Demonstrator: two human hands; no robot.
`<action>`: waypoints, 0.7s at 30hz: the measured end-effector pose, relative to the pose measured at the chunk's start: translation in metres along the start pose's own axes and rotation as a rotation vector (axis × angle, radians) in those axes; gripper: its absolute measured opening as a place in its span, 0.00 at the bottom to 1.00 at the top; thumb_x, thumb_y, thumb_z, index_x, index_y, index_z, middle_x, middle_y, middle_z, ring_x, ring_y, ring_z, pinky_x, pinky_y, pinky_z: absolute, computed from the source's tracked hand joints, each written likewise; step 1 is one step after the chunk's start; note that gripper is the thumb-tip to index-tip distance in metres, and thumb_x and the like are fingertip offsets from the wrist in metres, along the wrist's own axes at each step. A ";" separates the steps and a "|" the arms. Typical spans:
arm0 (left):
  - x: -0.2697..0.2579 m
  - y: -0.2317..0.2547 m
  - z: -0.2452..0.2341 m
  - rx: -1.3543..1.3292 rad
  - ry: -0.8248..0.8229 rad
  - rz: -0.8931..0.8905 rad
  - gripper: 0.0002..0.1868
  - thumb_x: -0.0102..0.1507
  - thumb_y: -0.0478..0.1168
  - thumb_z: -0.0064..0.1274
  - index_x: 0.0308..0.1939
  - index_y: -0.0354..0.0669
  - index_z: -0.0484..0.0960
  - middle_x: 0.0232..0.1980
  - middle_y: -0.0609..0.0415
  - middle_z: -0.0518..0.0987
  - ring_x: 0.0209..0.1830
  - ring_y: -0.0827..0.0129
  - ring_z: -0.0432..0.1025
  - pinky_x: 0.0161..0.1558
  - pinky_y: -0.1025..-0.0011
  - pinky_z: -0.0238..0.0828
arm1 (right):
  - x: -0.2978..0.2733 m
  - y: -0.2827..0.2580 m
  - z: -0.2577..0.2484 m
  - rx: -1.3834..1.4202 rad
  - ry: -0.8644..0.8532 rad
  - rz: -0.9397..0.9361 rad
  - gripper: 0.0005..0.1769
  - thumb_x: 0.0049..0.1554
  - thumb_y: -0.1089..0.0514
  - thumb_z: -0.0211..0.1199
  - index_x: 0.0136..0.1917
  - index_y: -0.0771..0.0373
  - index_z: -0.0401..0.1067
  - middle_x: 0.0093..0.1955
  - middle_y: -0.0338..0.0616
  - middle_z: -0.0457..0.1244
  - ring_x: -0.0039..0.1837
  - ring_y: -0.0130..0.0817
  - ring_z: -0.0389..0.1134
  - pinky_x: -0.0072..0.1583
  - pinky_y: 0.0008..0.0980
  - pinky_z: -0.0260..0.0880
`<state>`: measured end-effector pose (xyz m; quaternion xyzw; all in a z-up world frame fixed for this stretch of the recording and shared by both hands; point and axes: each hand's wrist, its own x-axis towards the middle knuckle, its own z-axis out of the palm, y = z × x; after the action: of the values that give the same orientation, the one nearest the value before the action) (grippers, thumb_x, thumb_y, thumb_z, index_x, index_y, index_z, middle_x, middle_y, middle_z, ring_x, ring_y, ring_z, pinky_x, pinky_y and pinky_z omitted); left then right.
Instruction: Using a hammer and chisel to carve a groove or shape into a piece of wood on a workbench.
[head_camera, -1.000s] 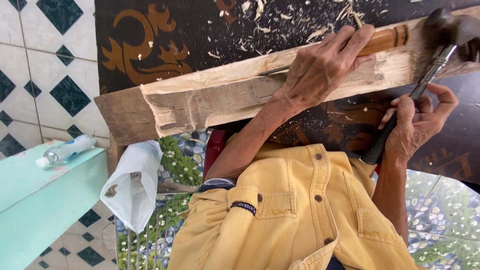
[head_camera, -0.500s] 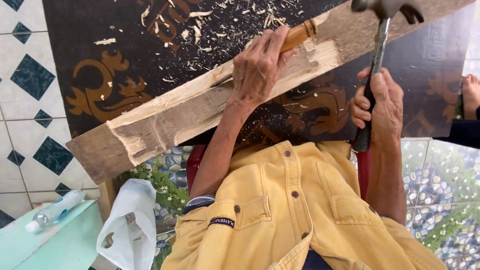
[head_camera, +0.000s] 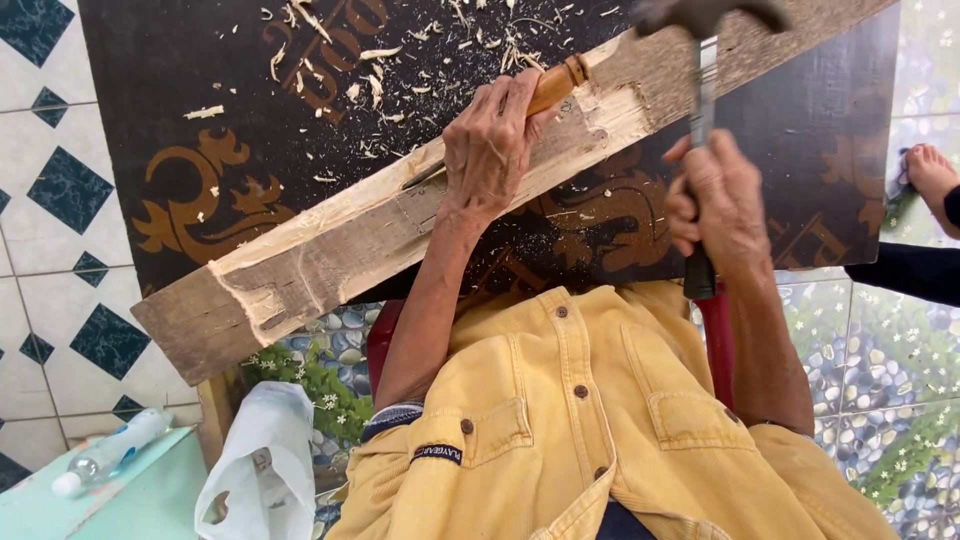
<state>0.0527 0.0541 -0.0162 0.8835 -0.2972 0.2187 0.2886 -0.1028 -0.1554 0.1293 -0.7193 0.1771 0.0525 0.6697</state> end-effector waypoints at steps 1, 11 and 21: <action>-0.002 0.001 0.000 0.015 -0.020 0.000 0.24 0.76 0.59 0.47 0.66 0.47 0.76 0.48 0.54 0.85 0.42 0.66 0.83 0.39 0.69 0.87 | -0.001 0.006 -0.001 -0.082 -0.063 0.034 0.11 0.75 0.52 0.41 0.59 0.59 0.61 0.30 0.31 0.52 0.25 0.22 0.50 0.22 0.21 0.52; -0.002 -0.001 0.000 0.032 -0.011 -0.007 0.25 0.75 0.62 0.45 0.60 0.47 0.79 0.47 0.53 0.84 0.40 0.67 0.81 0.34 0.70 0.85 | 0.001 0.006 0.001 0.073 0.037 -0.023 0.11 0.75 0.49 0.43 0.58 0.57 0.60 0.30 0.29 0.49 0.25 0.20 0.49 0.23 0.18 0.53; -0.002 0.000 -0.002 0.025 -0.010 -0.008 0.24 0.74 0.62 0.47 0.59 0.47 0.79 0.46 0.54 0.84 0.40 0.67 0.81 0.34 0.69 0.84 | 0.006 0.008 -0.006 0.123 -0.044 0.006 0.12 0.75 0.48 0.44 0.58 0.58 0.60 0.30 0.30 0.49 0.24 0.19 0.48 0.23 0.18 0.52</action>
<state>0.0514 0.0561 -0.0160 0.8894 -0.2922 0.2170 0.2767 -0.1004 -0.1624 0.1199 -0.6748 0.1672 0.0594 0.7163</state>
